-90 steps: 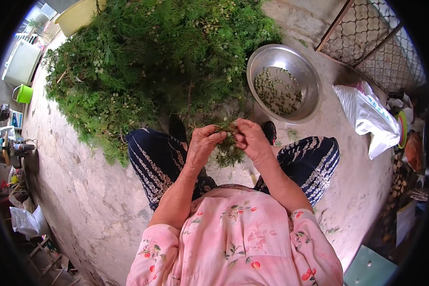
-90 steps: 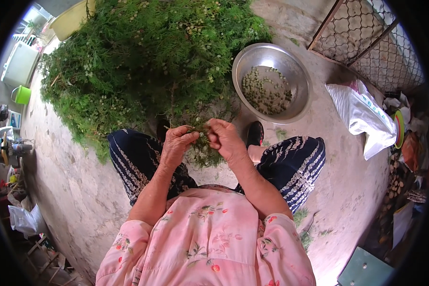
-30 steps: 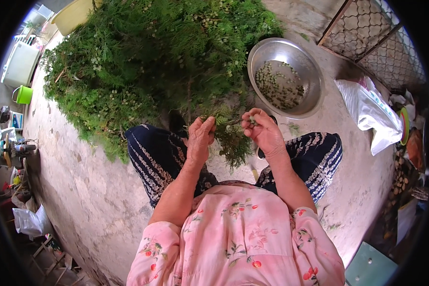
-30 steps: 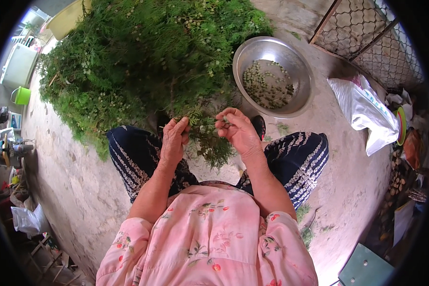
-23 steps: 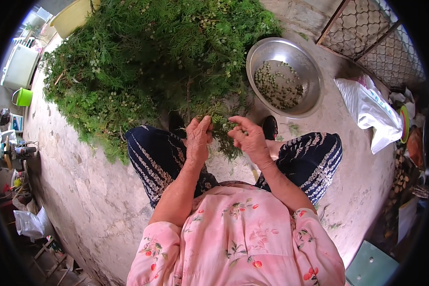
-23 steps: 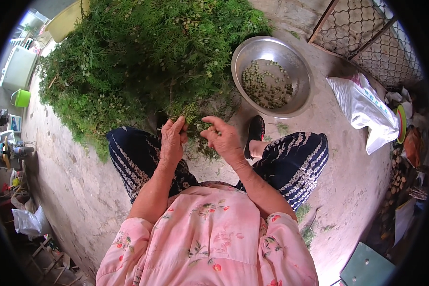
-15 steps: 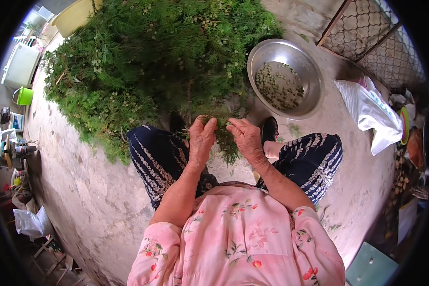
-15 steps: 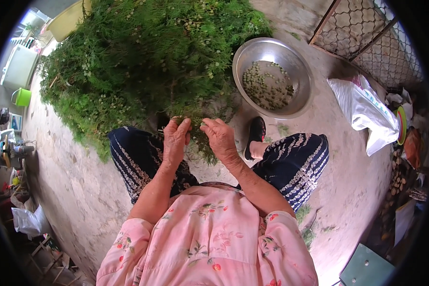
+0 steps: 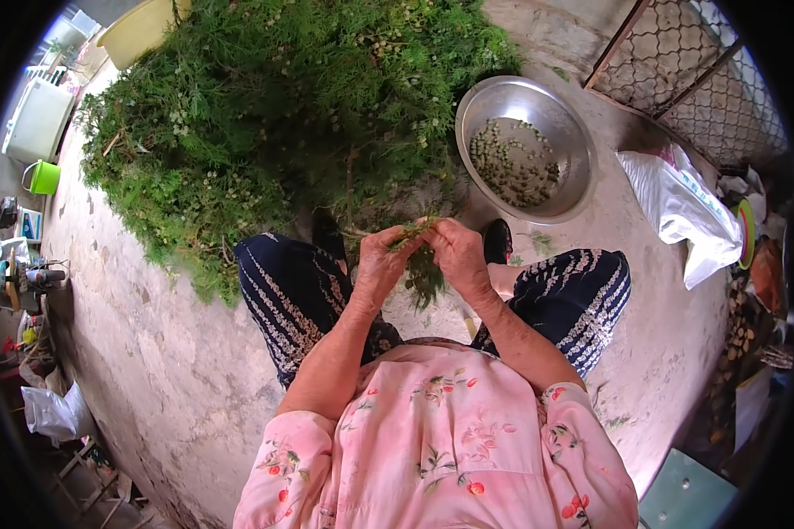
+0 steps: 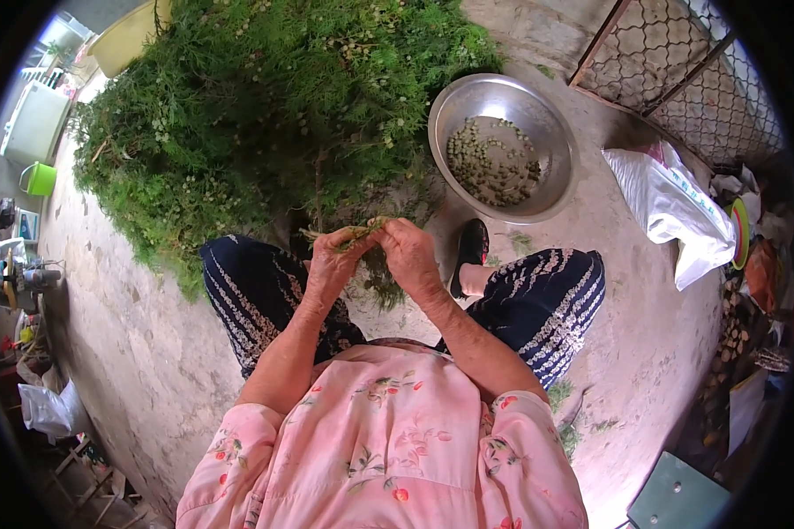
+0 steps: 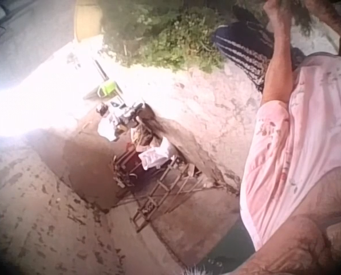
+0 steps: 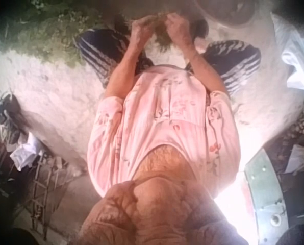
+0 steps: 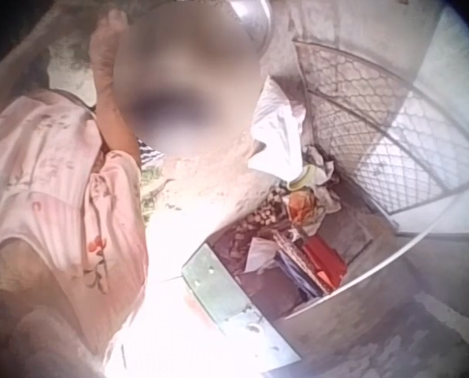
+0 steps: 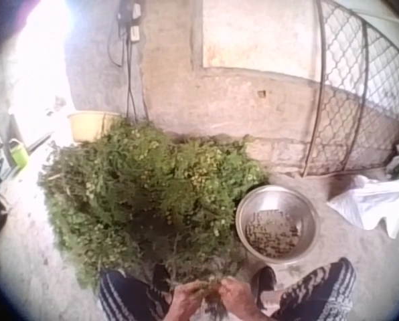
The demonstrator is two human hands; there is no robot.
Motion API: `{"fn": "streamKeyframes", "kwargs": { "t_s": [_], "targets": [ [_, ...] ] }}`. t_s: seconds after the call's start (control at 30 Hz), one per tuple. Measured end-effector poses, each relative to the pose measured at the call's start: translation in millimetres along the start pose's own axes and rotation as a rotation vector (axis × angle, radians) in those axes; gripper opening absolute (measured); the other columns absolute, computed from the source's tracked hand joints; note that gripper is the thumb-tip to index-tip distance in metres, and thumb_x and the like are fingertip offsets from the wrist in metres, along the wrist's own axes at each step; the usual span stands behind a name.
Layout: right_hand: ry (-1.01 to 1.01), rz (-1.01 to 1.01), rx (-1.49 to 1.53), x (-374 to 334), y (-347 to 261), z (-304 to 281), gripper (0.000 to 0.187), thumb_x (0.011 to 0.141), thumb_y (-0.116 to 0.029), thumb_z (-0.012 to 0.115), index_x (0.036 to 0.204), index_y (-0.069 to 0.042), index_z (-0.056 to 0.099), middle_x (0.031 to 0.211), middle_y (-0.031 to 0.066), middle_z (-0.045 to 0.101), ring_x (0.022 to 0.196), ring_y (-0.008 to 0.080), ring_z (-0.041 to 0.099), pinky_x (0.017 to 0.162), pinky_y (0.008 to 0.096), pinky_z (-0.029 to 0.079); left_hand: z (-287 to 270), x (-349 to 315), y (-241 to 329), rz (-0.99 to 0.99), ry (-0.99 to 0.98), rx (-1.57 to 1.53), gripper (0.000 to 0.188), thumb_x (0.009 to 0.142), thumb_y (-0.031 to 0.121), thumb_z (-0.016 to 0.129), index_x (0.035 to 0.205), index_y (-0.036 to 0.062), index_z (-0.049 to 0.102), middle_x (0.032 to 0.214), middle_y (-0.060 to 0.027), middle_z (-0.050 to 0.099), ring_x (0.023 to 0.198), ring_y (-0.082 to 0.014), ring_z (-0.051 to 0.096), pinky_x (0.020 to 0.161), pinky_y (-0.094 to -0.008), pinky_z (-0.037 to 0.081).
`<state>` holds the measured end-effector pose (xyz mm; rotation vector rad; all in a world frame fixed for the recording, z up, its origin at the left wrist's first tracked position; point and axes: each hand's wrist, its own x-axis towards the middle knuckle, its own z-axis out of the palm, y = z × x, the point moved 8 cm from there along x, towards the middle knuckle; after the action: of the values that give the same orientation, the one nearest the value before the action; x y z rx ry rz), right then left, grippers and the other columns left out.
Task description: The person picks small green seeds from evergreen-like branches by hand and drops them into a metal bowl.
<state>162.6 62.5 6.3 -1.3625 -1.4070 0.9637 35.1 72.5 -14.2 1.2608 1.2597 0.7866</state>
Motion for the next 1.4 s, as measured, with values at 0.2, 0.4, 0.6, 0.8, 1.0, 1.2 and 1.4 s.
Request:
{"fn": "streamKeyframes", "kwargs": {
  "t_s": [0.2, 0.4, 0.6, 0.8, 1.0, 1.2, 1.4],
  "targets": [
    [-0.095, 0.691, 0.845, -12.4, 38.8, 22.4, 0.021, 0.088, -0.019, 0.052, 0.096, -0.001, 0.058, 0.061, -0.0026, 0.045, 0.040, 0.0053, 0.039, 0.035, 0.0201, 0.027, -2.9, -1.8, -2.7, -0.129, -0.005, -0.335, 0.009, 0.077, 0.005, 0.058, 0.082, -0.0009, 0.062, 0.054, 0.0018, 0.049, 0.044, -0.0049, 0.037, 0.041, -0.0219, 0.027],
    [-0.102, 0.682, 1.129, -10.5, 41.7, 21.0, 0.020, 0.087, -0.015, 0.052, 0.099, 0.000, 0.053, 0.068, 0.0008, 0.049, 0.052, 0.0083, 0.046, 0.040, 0.0208, 0.034, 2.7, 0.8, -18.7, -0.152, 0.003, -0.530, 0.008, 0.080, 0.003, 0.053, 0.080, -0.0025, 0.059, 0.058, 0.0015, 0.048, 0.044, -0.0049, 0.034, 0.041, -0.0218, 0.026],
    [-0.043, 0.604, 1.090, -6.7, 29.4, 3.5, 0.015, 0.084, -0.007, 0.052, 0.098, -0.001, 0.053, 0.082, 0.0049, 0.057, 0.059, 0.0107, 0.052, 0.047, 0.0209, 0.040, -6.8, 1.6, -40.2, -0.264, 0.196, -0.777, 0.012, 0.079, -0.004, 0.048, 0.089, -0.0020, 0.054, 0.067, -0.0036, 0.055, 0.043, -0.0106, 0.043, 0.040, -0.0254, 0.034],
    [-0.097, 0.472, 0.594, -4.9, 23.6, 20.9, 0.021, 0.076, -0.008, 0.066, 0.093, -0.001, 0.054, 0.074, 0.0001, 0.053, 0.053, 0.0056, 0.050, 0.043, 0.0181, 0.038, -2.8, 4.1, -38.0, -0.242, 0.125, -0.782, 0.016, 0.080, -0.005, 0.049, 0.095, -0.0002, 0.051, 0.070, -0.0059, 0.057, 0.044, -0.0129, 0.048, 0.039, -0.0259, 0.037],
    [-0.025, 0.225, 0.121, 2.2, 14.4, 18.8, 0.015, 0.074, -0.008, 0.065, 0.084, -0.001, 0.056, 0.067, 0.0043, 0.056, 0.048, 0.0075, 0.052, 0.043, 0.0233, 0.041, -3.8, 2.7, -30.5, -0.159, 0.143, -0.703, 0.010, 0.081, -0.001, 0.052, 0.091, 0.0011, 0.052, 0.065, -0.0031, 0.053, 0.044, -0.0105, 0.046, 0.038, -0.0249, 0.033],
    [-0.150, 0.320, 0.043, 0.8, 17.6, 19.4, 0.017, 0.083, -0.017, 0.059, 0.090, -0.002, 0.056, 0.075, 0.0035, 0.057, 0.050, 0.0079, 0.053, 0.043, 0.0197, 0.040, -1.9, 3.6, -38.9, -0.242, 0.142, -0.783, 0.007, 0.083, 0.010, 0.059, 0.083, 0.0045, 0.054, 0.060, 0.0014, 0.047, 0.043, -0.0075, 0.037, 0.039, -0.0221, 0.027],
    [-0.069, 0.624, 1.022, -7.0, 44.4, 8.2, 0.015, 0.082, -0.005, 0.053, 0.097, -0.002, 0.051, 0.084, 0.0068, 0.058, 0.065, 0.0136, 0.058, 0.050, 0.0231, 0.046, 4.7, -0.7, -23.8, -0.206, 0.042, -0.825, 0.007, 0.081, 0.011, 0.061, 0.081, 0.0065, 0.056, 0.063, 0.0031, 0.050, 0.045, -0.0051, 0.036, 0.039, -0.0203, 0.027]
  ]
}}
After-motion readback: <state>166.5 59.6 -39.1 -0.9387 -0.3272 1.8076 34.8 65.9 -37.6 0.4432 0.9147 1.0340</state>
